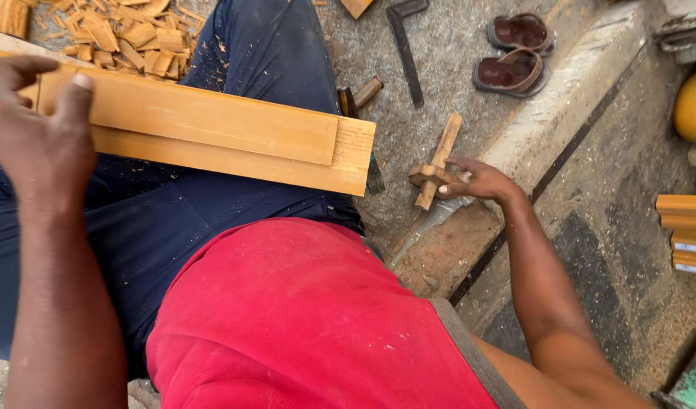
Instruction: The person shapes a wooden beam using a chisel and a wooden mallet while sitting on the ground.
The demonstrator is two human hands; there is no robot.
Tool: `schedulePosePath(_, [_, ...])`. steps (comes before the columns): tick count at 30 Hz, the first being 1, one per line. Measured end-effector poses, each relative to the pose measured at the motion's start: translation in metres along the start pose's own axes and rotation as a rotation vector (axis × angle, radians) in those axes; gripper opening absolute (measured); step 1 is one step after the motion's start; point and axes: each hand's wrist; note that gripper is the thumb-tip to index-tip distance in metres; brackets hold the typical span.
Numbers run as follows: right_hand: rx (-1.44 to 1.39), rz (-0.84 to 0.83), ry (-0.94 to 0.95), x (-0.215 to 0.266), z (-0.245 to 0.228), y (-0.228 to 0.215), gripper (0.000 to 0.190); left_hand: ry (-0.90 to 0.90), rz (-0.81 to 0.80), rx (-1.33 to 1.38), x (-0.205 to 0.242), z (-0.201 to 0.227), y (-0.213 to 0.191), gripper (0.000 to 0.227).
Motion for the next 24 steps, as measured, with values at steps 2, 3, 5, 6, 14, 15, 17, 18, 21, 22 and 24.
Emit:
schedulePosePath(2, [-0.015, -0.052, 0.054, -0.014, 0.009, 0.019, 0.093, -0.136, -0.030, 0.101, -0.007, 0.008, -0.008, 0.023])
schedulePosePath(3, [0.005, -0.030, 0.113, -0.022, 0.011, 0.024, 0.091, -0.256, -0.059, 0.190, -0.012, 0.012, -0.014, 0.022])
schedulePosePath(5, [-0.003, -0.017, 0.087, -0.031, 0.021, 0.034, 0.087, -0.436, -0.074, 0.357, -0.013, 0.017, -0.017, 0.022])
schedulePosePath(6, [-0.034, -0.018, -0.009, -0.039, 0.023, 0.037, 0.084, -0.445, -0.051, 0.391, -0.015, 0.013, -0.017, 0.021])
schedulePosePath(14, [-0.294, 0.069, -0.188, -0.030, -0.010, 0.009, 0.061, -0.132, 0.163, 0.251, 0.016, -0.012, 0.002, 0.034])
schedulePosePath(15, [-0.480, 0.146, -0.322, -0.016, -0.032, -0.006, 0.061, -0.226, 0.199, 0.356, 0.024, 0.004, 0.007, 0.036])
schedulePosePath(17, [-0.570, 0.306, -0.428, 0.024, -0.075, -0.035, 0.049, -0.500, 0.228, 0.614, 0.035, 0.040, 0.015, 0.039])
schedulePosePath(18, [-0.697, 0.250, -0.746, 0.034, -0.102, -0.046, 0.046, -0.688, 0.256, 0.763, 0.039, 0.060, 0.022, 0.039])
schedulePosePath(21, [-1.077, 0.208, -1.112, 0.034, -0.182, -0.044, 0.054, -1.110, 0.172, 1.088, 0.044, 0.088, 0.030, 0.047])
schedulePosePath(22, [-1.056, 0.144, -1.170, 0.027, -0.206, -0.038, 0.051, -1.131, 0.120, 1.167, 0.046, 0.088, 0.029, 0.050])
schedulePosePath(24, [-0.961, 0.021, -1.227, 0.021, -0.243, -0.022, 0.045, -1.171, 0.021, 1.329, 0.052, 0.080, 0.029, 0.060])
Point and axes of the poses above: each hand's wrist, its own x-axis away from the middle knuckle, its own y-axis out of the palm, z = x × y, and after that the axes turned 6 degrees about -z, right-handed
